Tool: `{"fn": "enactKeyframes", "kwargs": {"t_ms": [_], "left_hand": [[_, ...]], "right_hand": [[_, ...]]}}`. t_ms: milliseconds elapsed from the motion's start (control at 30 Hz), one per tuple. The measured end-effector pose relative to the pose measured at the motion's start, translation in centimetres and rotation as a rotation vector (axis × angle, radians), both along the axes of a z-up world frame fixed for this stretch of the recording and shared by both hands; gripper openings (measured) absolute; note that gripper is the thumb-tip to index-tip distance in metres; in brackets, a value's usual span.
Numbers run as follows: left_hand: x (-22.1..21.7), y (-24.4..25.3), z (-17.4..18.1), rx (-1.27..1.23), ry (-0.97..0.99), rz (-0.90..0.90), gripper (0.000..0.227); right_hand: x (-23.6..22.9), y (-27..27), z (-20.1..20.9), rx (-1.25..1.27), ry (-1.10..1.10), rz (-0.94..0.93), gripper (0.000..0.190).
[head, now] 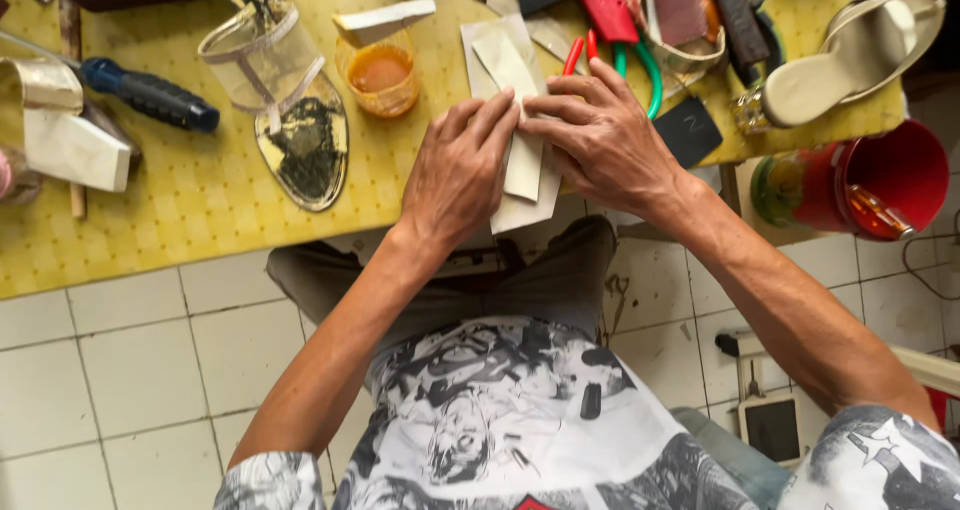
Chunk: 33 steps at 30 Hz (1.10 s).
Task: The person uses a curved metal tool to press and shape a piece of white material on a workbench. They then use red-handled scissors to trim the edges of the material, cutting it into a curved shape.
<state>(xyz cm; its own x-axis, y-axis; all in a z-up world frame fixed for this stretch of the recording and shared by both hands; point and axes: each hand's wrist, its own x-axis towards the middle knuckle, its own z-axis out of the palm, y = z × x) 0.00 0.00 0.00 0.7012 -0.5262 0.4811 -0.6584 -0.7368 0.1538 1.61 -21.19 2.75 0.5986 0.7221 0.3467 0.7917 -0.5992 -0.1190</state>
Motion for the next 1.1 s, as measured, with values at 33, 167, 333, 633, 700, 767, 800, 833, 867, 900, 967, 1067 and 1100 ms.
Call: {"fn": "enactKeyframes", "kwargs": {"t_ms": [33,167,333,633,700,767,800,833,867,900,967,1067,1100], "left_hand": [[0.0,0.0,0.2,-0.007,-0.015,-0.003,0.041],[-0.1,-0.3,-0.7,-0.013,-0.066,0.036,0.041],[0.4,-0.4,-1.6,-0.018,-0.102,0.059,0.042],[0.2,-0.4,-1.6,-0.053,0.003,0.029,0.042],[0.4,-0.5,-1.7,-0.037,-0.048,0.039,0.045],[0.3,-0.3,-2.4,-0.036,-0.053,0.049,0.044],[0.5,-0.3,-2.7,-0.044,-0.08,0.052,0.043],[0.4,-0.3,-2.5,-0.046,-0.075,0.05,0.043],[0.2,-0.3,-2.3,-0.061,-0.059,0.041,0.043],[0.4,-0.2,-2.0,-0.078,-0.05,0.03,0.043],[0.4,-0.3,-2.0,-0.084,-0.049,0.039,0.042],[0.4,-0.1,-1.8,-0.104,-0.013,0.047,0.043],[0.6,-0.1,-1.7,-0.121,0.013,0.041,0.045]], "right_hand": [[0.5,0.0,-0.1,-0.007,-0.015,-0.003,0.023],[2.3,0.2,-1.8,0.069,-0.028,-0.072,0.028],[4.1,1.5,-3.2,-0.011,-0.1,-0.099,0.035],[6.4,2.1,-3.4,-0.078,-0.21,-0.09,0.029],[7.1,2.3,-3.1,-0.113,-0.276,-0.065,0.032],[7.1,2.4,-3.0,-0.111,-0.255,-0.043,0.033],[7.2,2.4,-2.8,-0.117,-0.255,-0.028,0.034],[6.9,2.4,-2.6,-0.119,-0.25,-0.029,0.034],[6.5,2.5,-2.3,-0.107,-0.245,-0.03,0.032],[6.4,2.5,-2.0,-0.097,-0.245,-0.033,0.03],[5.4,2.0,-1.8,-0.081,-0.225,-0.05,0.03],[3.4,1.2,-2.2,-0.054,-0.176,-0.077,0.031],[2.8,0.8,-2.4,-0.046,-0.154,-0.095,0.031]]}}
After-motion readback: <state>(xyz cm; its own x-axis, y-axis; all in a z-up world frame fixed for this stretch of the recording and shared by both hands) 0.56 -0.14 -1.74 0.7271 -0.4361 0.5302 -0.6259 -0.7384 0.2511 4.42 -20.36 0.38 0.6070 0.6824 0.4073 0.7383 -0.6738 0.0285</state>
